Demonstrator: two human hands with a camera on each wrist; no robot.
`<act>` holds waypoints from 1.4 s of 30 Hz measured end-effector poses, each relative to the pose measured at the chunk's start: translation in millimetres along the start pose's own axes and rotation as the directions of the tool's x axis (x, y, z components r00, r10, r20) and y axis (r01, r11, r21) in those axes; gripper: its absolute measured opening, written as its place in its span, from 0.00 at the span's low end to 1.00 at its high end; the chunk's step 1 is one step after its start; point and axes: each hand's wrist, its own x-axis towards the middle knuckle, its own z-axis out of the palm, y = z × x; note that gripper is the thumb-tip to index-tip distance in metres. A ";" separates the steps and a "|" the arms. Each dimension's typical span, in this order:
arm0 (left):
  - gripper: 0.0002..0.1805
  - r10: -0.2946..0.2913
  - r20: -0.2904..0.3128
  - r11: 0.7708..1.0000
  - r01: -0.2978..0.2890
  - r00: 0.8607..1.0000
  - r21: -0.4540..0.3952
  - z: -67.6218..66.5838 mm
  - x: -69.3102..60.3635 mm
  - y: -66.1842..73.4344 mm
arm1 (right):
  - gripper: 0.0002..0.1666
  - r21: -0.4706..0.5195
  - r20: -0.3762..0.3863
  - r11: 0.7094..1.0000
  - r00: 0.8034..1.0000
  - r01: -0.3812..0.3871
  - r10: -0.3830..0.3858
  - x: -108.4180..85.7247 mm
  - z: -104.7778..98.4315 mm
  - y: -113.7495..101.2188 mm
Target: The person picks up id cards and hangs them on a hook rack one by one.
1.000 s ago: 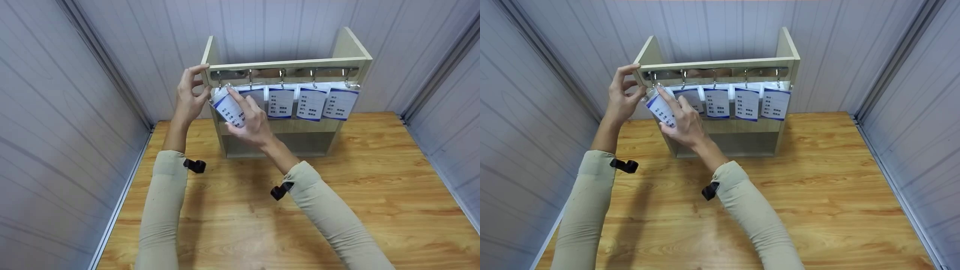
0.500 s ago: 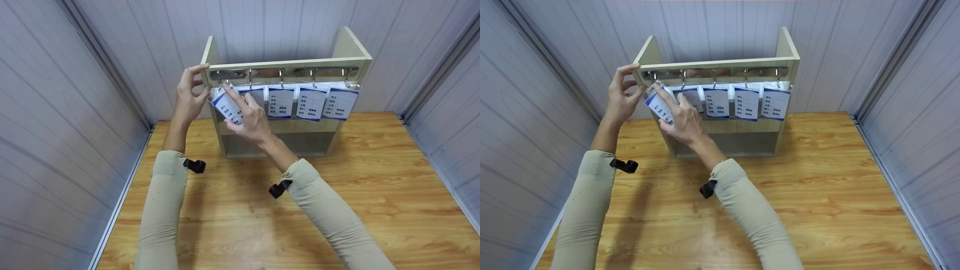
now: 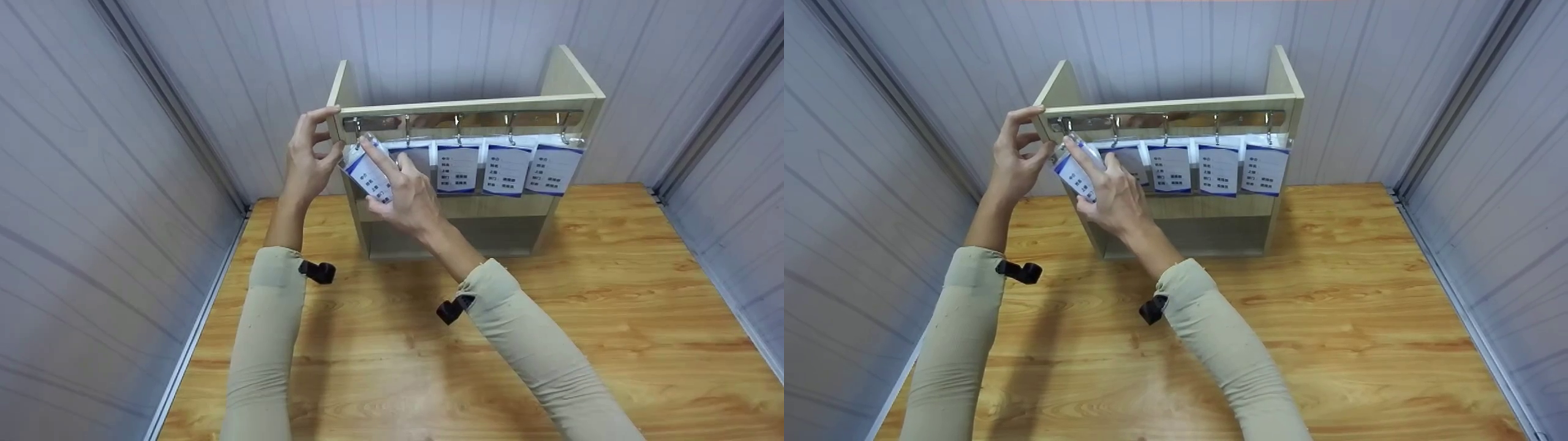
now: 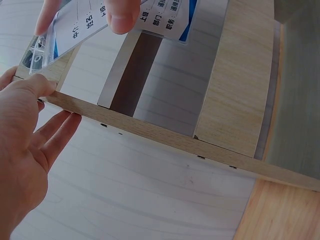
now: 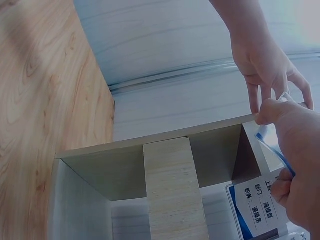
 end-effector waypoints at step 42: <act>0.28 -0.004 -0.005 1.000 0.004 1.000 -0.030 -0.6 1.5 1.4 | 0.61 -0.127 -0.005 0.987 0.995 -0.102 0.103 2.6 0.5 -18.1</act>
